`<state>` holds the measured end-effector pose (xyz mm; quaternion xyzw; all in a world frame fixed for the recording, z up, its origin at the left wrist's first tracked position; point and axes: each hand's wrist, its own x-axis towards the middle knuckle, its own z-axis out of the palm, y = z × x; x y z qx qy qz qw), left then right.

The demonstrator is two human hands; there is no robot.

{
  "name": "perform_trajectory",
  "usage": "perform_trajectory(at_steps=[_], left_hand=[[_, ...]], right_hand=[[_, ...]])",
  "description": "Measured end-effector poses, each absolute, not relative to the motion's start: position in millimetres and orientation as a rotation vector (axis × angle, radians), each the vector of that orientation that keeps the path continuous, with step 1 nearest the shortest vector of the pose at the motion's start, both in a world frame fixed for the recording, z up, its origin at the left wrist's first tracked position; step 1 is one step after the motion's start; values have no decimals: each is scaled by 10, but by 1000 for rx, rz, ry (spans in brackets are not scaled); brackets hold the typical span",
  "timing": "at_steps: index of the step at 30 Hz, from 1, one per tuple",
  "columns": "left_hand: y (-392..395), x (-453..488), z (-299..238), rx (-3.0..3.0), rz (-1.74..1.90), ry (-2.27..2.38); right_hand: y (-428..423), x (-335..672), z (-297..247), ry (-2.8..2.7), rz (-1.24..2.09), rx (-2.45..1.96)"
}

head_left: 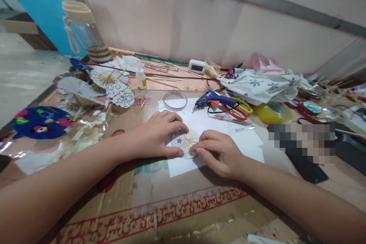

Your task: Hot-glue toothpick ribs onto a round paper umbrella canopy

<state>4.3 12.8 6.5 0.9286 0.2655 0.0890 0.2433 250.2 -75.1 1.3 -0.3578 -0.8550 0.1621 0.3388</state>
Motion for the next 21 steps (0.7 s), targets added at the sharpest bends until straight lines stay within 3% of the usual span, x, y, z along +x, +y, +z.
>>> perform_trajectory(at_steps=[21], left_hand=[[126,43,59,2557,239,711]], right_hand=[[-716,2482,-11,-2292,490,-1008]])
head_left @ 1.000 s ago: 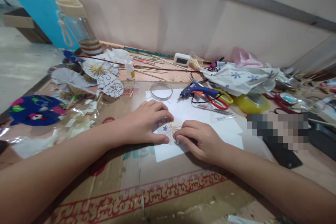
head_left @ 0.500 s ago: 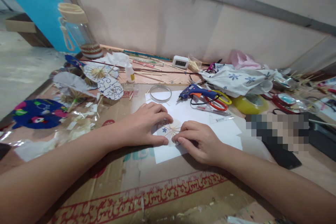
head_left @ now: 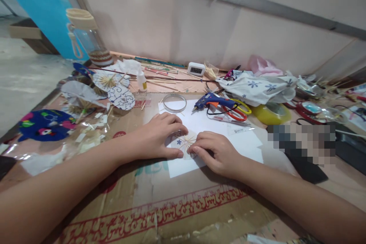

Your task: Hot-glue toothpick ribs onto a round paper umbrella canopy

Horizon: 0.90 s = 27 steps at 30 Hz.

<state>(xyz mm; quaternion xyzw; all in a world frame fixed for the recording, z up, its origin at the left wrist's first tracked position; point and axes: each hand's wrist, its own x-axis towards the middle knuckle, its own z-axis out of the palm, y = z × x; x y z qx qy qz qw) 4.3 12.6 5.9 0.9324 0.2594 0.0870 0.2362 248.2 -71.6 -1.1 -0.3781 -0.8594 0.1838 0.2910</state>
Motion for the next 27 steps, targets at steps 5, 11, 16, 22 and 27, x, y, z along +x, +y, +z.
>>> perform_trajectory(at_steps=[5,11,16,22,27], left_hand=[[125,37,88,2563,219,719],[86,40,162,2633,176,765],[41,35,314,2729,94,876],[168,-72,316,2729,133,966],[246,-111,318,2735,182,934]], right_hand=[[-743,2545,14,-2046,497,-1017],[-551,2620,99,-1813,399,-1171],[-359,2825,200,-1814,378,-1280],[-402,2905,169,-1884,518,-1342],[-511,2704,61,-2218,486,-1127]])
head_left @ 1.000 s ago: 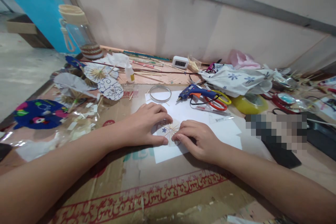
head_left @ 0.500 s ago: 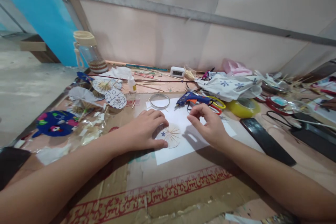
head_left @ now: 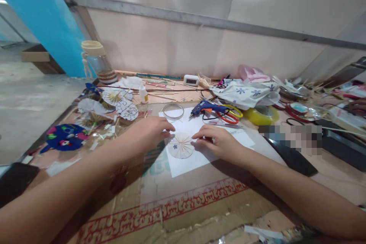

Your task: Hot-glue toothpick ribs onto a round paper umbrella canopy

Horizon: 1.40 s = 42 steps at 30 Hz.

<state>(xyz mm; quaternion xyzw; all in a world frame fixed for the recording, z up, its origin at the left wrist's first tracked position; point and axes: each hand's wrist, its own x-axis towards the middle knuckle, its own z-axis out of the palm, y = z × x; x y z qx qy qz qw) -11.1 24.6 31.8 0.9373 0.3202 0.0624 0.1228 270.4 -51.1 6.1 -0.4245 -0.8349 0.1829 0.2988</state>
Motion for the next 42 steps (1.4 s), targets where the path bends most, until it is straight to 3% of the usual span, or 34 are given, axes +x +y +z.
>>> perform_trajectory(at_steps=[7,23,38,42], left_hand=[[258,-73,311,2777,259,762],[246,-11,190,3025,196,561],[453,-321,612,3215,171,1523],[367,-270,661,3130,-69,1630]], right_hand=[[-569,2599,-24,-2273,286,-1026],[-606,2587,-80,-2265,289,-991],[-594,2600,-88,-2259,302,-983],[-591,2610,-88,-2172,332,-960]])
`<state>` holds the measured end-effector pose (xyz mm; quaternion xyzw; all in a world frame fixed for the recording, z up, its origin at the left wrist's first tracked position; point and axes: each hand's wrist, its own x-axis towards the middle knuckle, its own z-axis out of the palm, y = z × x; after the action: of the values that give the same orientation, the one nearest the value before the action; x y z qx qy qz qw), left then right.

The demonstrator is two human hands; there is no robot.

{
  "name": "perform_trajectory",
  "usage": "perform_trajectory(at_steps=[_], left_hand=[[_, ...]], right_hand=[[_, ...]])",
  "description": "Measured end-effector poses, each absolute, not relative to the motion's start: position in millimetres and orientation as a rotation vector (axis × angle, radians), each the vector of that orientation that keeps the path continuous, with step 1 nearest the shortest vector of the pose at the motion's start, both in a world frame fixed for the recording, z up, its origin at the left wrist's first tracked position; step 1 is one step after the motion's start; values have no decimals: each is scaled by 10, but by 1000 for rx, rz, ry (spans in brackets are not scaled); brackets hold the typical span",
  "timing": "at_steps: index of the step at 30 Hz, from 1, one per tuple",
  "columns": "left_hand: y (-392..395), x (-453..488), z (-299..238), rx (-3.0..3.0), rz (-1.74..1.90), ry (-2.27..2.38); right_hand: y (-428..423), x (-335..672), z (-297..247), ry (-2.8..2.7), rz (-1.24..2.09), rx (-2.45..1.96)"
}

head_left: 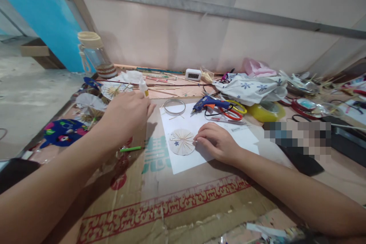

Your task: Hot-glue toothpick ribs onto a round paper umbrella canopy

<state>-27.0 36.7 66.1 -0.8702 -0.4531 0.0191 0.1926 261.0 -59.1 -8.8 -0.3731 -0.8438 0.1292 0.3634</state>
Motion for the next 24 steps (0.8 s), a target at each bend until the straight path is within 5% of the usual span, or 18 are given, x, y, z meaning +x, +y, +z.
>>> perform_trajectory(at_steps=[12,24], left_hand=[[228,-93,422,-3080,-221,-1049],[187,-37,278,-3355,-35,-937]], right_hand=[[-502,2668,-153,-2246,155,-838],[-467,2624,-39,-2438,119,-839]])
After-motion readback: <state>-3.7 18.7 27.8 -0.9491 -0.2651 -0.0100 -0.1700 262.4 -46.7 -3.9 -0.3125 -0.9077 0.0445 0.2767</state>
